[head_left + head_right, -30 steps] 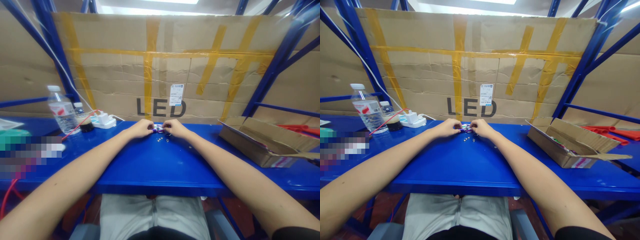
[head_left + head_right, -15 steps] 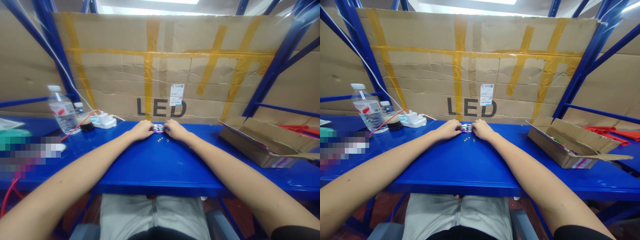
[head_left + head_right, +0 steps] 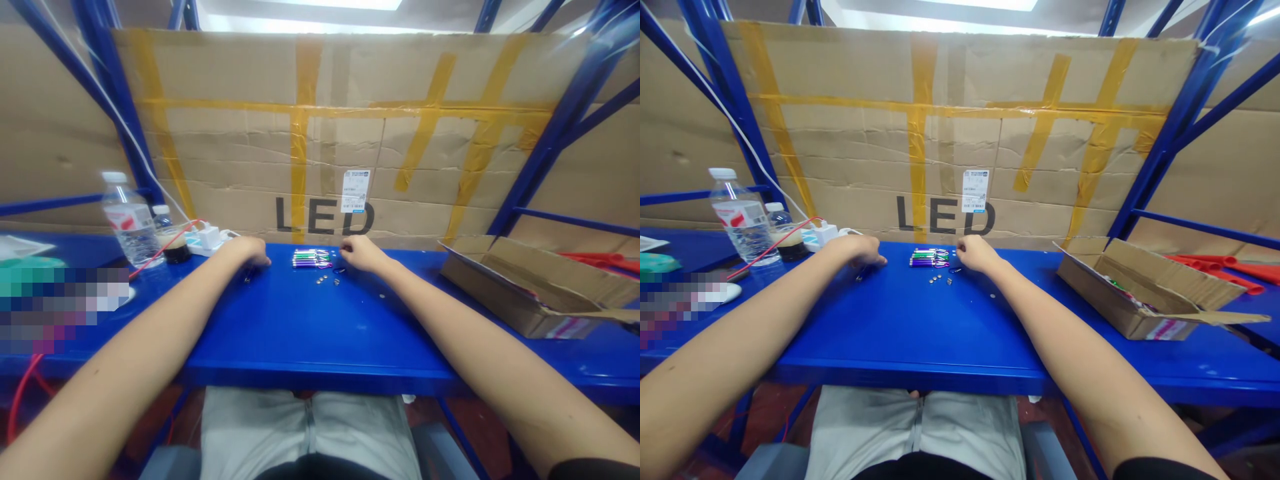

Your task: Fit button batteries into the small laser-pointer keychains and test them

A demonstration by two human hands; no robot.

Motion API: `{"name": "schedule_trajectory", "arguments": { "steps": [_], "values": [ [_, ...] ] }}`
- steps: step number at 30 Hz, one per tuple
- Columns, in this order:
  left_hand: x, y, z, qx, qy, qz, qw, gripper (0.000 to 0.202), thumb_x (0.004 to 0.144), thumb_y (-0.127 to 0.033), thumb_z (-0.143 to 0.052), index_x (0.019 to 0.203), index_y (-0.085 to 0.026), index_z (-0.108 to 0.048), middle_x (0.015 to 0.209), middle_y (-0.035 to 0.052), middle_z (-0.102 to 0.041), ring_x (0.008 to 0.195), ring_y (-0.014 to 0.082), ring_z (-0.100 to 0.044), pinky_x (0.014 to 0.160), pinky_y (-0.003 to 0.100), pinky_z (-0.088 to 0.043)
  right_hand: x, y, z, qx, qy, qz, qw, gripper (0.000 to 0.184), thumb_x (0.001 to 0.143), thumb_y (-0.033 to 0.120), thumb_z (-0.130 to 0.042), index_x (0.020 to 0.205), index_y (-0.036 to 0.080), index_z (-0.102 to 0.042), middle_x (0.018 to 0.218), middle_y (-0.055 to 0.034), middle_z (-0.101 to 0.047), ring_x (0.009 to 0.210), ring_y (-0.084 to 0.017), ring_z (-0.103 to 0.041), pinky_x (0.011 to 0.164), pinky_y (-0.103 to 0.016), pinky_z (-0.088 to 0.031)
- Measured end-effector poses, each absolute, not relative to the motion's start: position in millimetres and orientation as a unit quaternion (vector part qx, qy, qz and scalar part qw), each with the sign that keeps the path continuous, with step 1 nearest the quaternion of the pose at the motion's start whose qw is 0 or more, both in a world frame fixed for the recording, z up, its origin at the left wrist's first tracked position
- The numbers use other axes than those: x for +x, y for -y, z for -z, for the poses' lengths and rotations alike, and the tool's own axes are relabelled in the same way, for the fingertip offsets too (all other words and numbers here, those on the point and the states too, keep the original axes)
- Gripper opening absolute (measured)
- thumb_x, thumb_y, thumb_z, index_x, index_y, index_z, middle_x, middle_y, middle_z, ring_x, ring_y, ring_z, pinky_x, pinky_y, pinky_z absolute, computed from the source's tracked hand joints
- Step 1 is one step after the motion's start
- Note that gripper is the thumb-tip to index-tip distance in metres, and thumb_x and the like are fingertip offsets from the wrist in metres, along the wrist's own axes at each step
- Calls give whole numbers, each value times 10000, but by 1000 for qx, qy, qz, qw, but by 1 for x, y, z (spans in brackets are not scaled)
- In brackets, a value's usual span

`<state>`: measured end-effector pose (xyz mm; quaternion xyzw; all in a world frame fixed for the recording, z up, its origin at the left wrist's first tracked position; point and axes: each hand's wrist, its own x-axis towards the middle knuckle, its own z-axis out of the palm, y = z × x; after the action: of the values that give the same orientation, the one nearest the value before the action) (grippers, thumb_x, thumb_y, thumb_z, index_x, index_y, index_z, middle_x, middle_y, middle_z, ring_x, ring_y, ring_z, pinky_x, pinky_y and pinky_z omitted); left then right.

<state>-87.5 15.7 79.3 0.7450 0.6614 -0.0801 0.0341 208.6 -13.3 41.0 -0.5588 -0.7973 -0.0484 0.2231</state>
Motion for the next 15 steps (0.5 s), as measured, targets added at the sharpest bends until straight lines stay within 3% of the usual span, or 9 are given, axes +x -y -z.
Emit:
{"name": "schedule_trajectory", "arguments": {
  "steps": [4,8,12,15],
  "values": [
    [-95,-21,-72,720,-668,150,114,363,637,-481,-724,482,-182,-588,481,129,-601,530,312,-642,557,413,-527,206,16,-41,-559,798,26,223,147,838,119,-555,761,148,-677,814,-84,-704,695,-167,-594,599,-264,-384],
    [-96,-32,-63,780,-610,99,93,211,553,-334,-767,497,-193,-621,436,93,-563,549,300,-636,584,387,-524,204,17,-41,-550,807,6,217,153,849,112,-569,837,137,-719,875,-98,-722,769,-187,-624,661,-273,-424],
    [-81,-27,-60,794,-608,-19,-24,100,562,-214,-729,636,-175,-676,647,140,-667,716,313,-656,682,378,-501,195,19,-38,-476,854,22,207,173,883,141,-584,926,156,-751,939,-92,-704,862,-200,-611,764,-297,-441],
    [-63,-17,-56,853,-506,-113,-55,137,673,-195,-621,775,-184,-711,801,122,-709,717,226,-628,679,302,-460,183,20,-34,-411,891,58,187,186,914,166,-582,979,175,-756,971,-97,-673,935,-215,-572,823,-316,-421]
  ]
}}
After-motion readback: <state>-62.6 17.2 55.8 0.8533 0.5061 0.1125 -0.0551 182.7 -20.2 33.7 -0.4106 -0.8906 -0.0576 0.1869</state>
